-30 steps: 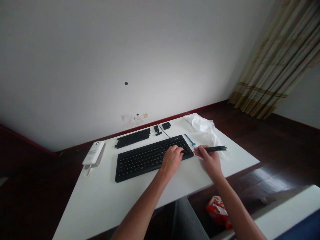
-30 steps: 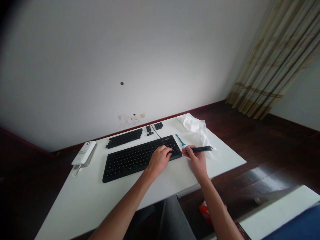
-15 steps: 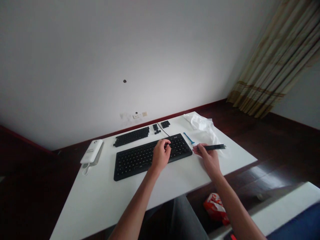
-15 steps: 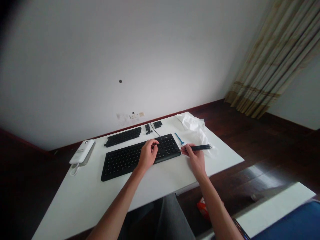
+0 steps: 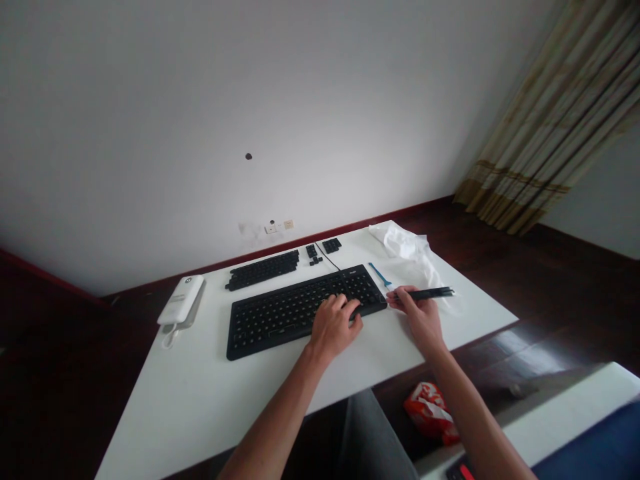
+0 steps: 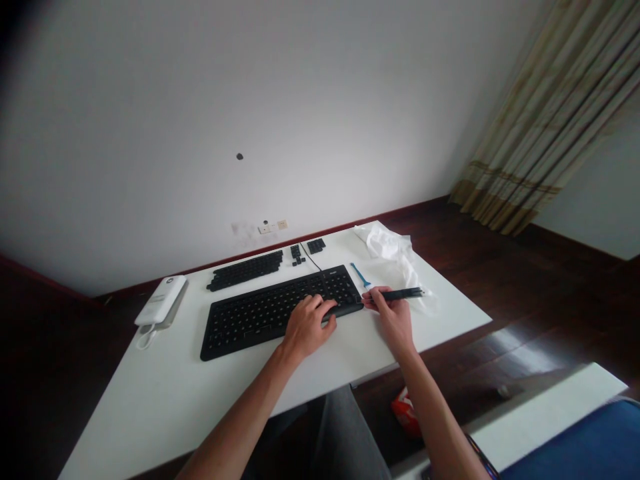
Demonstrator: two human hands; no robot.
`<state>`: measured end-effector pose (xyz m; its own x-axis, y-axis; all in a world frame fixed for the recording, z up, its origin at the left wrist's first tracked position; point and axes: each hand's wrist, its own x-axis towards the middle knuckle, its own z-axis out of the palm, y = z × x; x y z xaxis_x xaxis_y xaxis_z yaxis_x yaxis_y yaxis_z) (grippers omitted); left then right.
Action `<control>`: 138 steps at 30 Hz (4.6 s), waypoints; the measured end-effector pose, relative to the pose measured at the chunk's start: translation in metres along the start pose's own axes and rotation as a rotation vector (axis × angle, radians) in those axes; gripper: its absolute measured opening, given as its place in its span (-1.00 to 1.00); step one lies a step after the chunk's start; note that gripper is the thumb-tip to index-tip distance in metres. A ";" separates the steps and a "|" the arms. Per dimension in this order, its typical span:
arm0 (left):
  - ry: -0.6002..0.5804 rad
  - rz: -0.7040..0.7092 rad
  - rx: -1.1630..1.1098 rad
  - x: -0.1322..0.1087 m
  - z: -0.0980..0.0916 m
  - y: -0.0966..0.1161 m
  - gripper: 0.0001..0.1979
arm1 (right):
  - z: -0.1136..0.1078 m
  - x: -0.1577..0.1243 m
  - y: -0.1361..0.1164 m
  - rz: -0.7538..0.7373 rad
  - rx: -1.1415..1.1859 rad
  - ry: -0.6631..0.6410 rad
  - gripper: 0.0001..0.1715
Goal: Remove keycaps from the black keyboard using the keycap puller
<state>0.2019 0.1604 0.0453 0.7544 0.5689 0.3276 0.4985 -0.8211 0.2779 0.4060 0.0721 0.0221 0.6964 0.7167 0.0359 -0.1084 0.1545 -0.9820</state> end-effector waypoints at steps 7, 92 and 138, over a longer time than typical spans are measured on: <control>0.002 -0.022 -0.047 0.000 0.002 -0.004 -0.75 | 0.000 0.000 0.000 -0.009 -0.014 0.004 -0.52; 0.178 -0.064 -0.353 0.014 0.003 -0.017 -0.63 | 0.000 0.001 0.003 0.003 0.009 0.037 -0.58; 0.400 -0.338 -0.581 0.019 -0.020 -0.087 -0.69 | 0.082 -0.003 -0.044 -0.548 -0.903 -0.613 -0.39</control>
<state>0.1645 0.2438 0.0453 0.3349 0.8480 0.4107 0.2871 -0.5070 0.8127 0.3508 0.1190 0.0805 0.0188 0.9448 0.3271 0.7961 0.1838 -0.5766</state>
